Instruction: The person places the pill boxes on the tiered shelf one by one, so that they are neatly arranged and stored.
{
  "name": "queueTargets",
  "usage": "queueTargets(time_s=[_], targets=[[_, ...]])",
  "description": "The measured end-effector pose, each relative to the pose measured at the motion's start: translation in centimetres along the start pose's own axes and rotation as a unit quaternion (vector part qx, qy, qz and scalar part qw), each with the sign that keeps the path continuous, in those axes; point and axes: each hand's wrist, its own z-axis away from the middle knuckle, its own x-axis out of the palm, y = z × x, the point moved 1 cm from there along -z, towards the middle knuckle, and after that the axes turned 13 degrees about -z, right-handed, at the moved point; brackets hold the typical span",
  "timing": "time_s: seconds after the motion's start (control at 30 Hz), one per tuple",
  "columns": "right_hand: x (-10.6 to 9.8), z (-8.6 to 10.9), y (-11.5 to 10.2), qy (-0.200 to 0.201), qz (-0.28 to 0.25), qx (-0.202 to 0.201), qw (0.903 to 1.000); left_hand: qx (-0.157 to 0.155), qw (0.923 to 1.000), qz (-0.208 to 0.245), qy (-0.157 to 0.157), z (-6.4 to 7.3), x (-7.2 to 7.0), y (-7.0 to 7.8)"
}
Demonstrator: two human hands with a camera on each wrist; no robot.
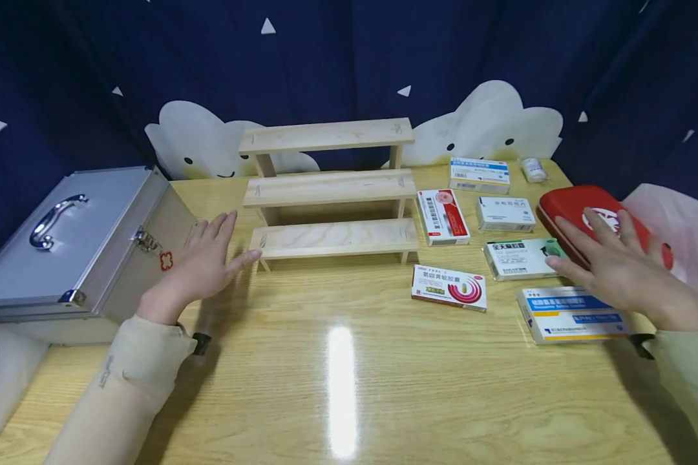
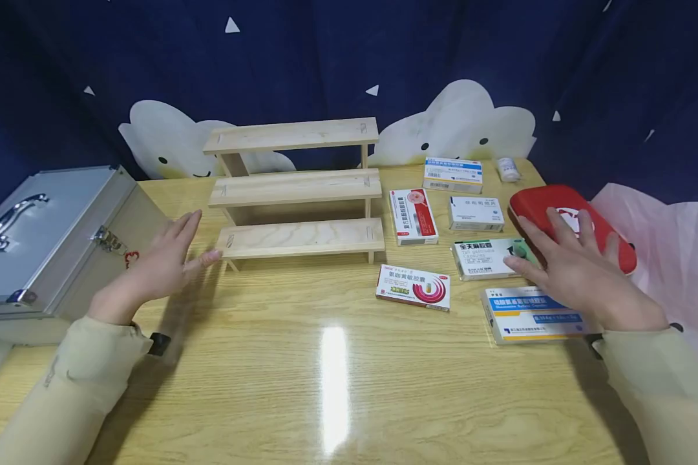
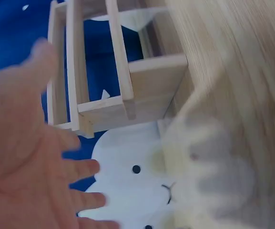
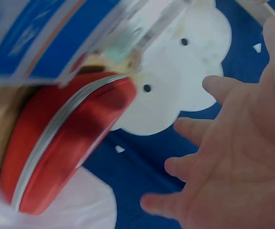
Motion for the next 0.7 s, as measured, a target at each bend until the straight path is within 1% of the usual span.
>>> queueTargets(time_s=[0.07,0.13,0.17,0.27,0.37,0.47,0.6,0.63,0.7], targets=[[-0.1,0.1,-0.8,-0.01,-0.009,-0.014,0.9998,-0.011,0.9984,0.056,0.007,-0.4,-0.1,-0.1],[-0.1,0.2,-1.9,-0.016,-0.014,-0.028,0.9994,-0.03,0.9935,0.109,0.01,-0.8,-0.1,-0.2],[0.0,0.3,-2.4,-0.018,-0.016,-0.038,0.999,-0.045,0.9904,0.131,0.007,-0.9,0.0,-0.2],[0.3,0.5,-4.1,-0.019,-0.003,-0.063,0.9978,-0.074,0.9806,0.182,-0.003,-1.2,0.4,-0.4],[1.0,0.7,-5.9,-0.017,0.005,-0.093,0.9955,-0.094,0.9719,0.215,-0.016,-1.6,1.0,-0.4],[1.9,1.0,-7.4,-0.014,0.001,-0.12,0.9926,-0.091,0.9589,0.267,-0.029,-2.1,1.7,-0.5],[3.3,1.1,-9.1,-0.018,-0.002,-0.157,0.9874,-0.085,0.9417,0.323,-0.042,-2.5,2.4,-0.6],[3.7,1.0,-9.4,-0.021,0.001,-0.164,0.9862,-0.084,0.9388,0.331,-0.044,-2.6,2.6,-0.7],[4.3,1.0,-9.9,-0.029,0.006,-0.171,0.9847,-0.082,0.9363,0.338,-0.047,-2.7,2.8,-0.6]])
